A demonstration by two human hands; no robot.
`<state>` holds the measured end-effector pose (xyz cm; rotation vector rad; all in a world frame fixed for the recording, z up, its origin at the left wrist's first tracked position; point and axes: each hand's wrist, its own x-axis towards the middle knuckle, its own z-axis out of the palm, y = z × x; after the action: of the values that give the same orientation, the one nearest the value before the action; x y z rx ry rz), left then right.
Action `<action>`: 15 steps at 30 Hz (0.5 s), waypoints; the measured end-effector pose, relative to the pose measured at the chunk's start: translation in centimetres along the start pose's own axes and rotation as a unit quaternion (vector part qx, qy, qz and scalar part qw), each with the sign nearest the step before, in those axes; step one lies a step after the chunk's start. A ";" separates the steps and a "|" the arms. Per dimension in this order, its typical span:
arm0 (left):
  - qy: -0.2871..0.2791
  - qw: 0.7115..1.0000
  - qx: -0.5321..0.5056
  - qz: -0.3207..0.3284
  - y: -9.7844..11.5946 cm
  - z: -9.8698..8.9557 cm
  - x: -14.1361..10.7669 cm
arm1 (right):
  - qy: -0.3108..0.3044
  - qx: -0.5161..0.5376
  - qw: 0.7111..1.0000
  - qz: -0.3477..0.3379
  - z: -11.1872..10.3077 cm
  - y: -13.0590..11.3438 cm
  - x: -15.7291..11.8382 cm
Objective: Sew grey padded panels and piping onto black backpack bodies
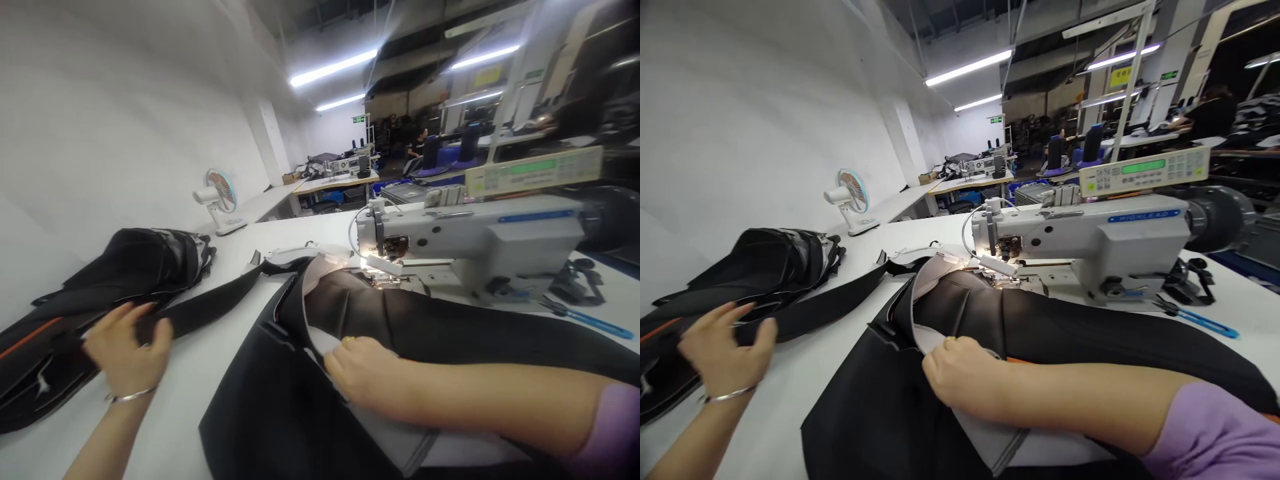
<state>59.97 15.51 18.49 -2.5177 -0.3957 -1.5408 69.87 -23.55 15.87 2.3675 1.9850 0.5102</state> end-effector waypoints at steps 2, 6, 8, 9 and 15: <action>-0.010 0.987 -0.054 0.153 5.2 1.5 1.2 | 0.017 0.015 0.999 -0.023 0.0 -1.3 -0.2; -0.165 0.841 -0.126 0.500 16.0 4.9 2.2 | 0.027 0.046 0.997 -0.050 -0.1 -3.5 -0.7; -0.267 0.755 -0.136 0.583 19.1 6.6 2.9 | 0.009 0.070 0.996 -0.060 -0.5 -4.0 -0.7; -0.312 0.730 -0.130 0.594 19.8 7.4 3.5 | -0.008 0.087 0.994 -0.066 -0.9 -4.1 -0.7; -0.331 0.786 -0.115 0.509 18.2 5.9 7.1 | -0.108 0.213 0.963 -0.125 -1.9 -3.0 0.1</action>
<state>73.58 0.81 22.09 -2.5634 1.0041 -0.2823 66.57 -23.22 17.04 2.1916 2.4274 -0.1964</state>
